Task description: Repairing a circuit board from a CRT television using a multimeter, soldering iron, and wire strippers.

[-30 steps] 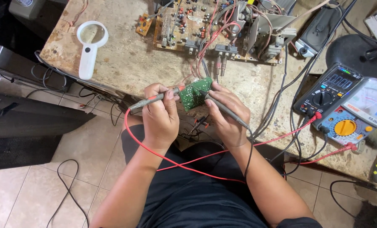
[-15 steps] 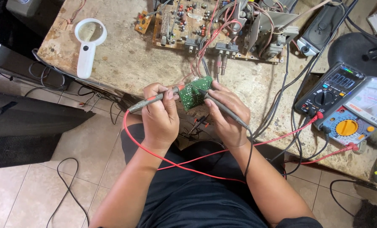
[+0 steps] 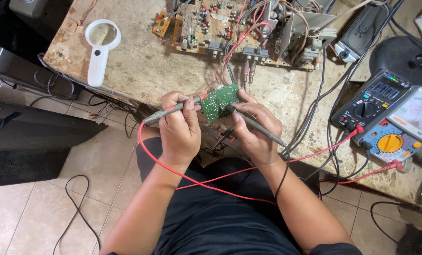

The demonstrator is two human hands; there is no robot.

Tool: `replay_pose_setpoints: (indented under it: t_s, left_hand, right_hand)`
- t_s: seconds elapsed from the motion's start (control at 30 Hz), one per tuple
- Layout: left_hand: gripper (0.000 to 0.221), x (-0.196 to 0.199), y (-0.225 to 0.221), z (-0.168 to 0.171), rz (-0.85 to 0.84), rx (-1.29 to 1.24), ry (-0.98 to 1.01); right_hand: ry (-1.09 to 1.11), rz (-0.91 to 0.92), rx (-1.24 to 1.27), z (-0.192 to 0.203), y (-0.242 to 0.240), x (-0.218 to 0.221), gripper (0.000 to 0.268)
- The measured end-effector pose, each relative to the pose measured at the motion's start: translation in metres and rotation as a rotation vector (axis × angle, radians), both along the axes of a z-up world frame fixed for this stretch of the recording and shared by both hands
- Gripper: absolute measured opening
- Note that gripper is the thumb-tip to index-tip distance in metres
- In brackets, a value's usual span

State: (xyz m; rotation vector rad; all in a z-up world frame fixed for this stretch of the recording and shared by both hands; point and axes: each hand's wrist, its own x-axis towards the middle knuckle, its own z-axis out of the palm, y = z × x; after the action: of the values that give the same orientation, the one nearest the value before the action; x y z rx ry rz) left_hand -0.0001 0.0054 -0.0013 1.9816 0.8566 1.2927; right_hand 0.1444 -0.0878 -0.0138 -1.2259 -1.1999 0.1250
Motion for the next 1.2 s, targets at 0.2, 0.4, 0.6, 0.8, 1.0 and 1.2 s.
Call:
replay_pose_setpoints:
  t_s: [0.2, 0.4, 0.6, 0.8, 1.0, 1.2]
  left_hand:
    - [0.014, 0.0004, 0.0, 0.002, 0.001, 0.004, -0.005]
    - [0.014, 0.0, 0.0, 0.0017, 0.002, 0.005, -0.004]
    - [0.014, -0.0017, 0.0003, 0.0026, 0.008, 0.013, -0.015]
    - [0.015, 0.0002, 0.0, 0.0016, 0.027, 0.093, 0.096]
    - [0.016, 0.0026, 0.0006, 0.0003, 0.078, 0.102, 0.107]
    - [0.017, -0.005, -0.0072, 0.0055, 0.02, 0.074, -0.007]
  right_hand:
    - [-0.005, 0.013, 0.009, -0.0017, -0.0001, 0.0012, 0.012]
    - [-0.006, 0.027, 0.001, -0.003, -0.0014, 0.0026, 0.01]
    - [-0.02, 0.012, 0.003, -0.003, 0.0005, 0.001, 0.008]
    - [0.048, -0.022, 0.0, 0.0008, -0.0021, 0.0037, 0.01]
    - [0.104, 0.014, 0.01, 0.0009, -0.0029, 0.0035, 0.011]
    - [0.159, -0.065, 0.028, -0.0008, -0.0028, -0.004, 0.018]
